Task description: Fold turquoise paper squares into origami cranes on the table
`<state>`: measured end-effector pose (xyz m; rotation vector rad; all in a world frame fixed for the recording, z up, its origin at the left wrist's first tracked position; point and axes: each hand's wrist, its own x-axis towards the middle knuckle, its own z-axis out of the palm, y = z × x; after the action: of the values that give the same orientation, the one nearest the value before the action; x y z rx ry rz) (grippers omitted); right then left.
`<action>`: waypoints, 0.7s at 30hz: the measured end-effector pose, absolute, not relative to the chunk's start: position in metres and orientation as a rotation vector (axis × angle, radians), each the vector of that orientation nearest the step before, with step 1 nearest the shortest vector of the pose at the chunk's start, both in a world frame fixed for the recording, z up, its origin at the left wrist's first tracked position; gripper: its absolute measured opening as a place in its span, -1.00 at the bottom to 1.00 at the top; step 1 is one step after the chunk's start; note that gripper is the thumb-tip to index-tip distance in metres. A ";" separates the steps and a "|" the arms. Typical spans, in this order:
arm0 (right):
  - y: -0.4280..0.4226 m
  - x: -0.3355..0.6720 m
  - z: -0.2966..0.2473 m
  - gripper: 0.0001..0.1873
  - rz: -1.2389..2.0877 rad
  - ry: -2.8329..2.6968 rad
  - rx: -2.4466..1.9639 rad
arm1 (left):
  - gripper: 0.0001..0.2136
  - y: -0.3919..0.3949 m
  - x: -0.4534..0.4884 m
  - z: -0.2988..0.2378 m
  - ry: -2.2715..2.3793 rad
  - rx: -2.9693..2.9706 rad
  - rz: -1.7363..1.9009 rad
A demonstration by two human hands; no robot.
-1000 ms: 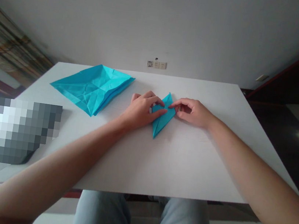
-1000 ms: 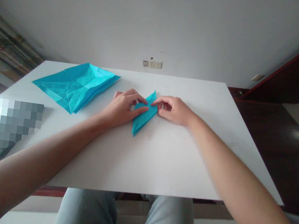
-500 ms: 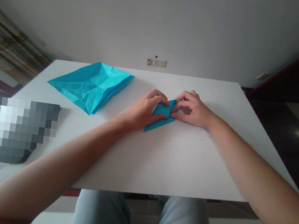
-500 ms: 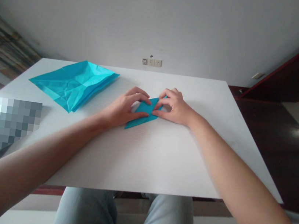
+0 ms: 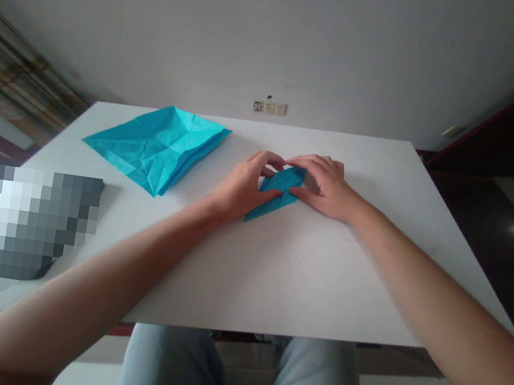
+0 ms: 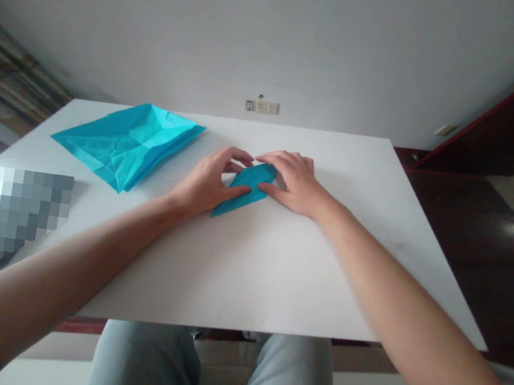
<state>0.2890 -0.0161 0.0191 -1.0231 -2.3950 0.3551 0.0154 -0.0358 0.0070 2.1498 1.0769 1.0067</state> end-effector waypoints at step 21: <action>-0.012 0.295 0.017 -0.64 0.324 -2.371 -1.004 | -0.67 -0.043 0.015 0.026 1.167 2.514 0.852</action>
<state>0.2948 -0.0122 0.0166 -1.0044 -2.3709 0.3236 0.0153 -0.0427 0.0262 2.5142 1.1673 0.8516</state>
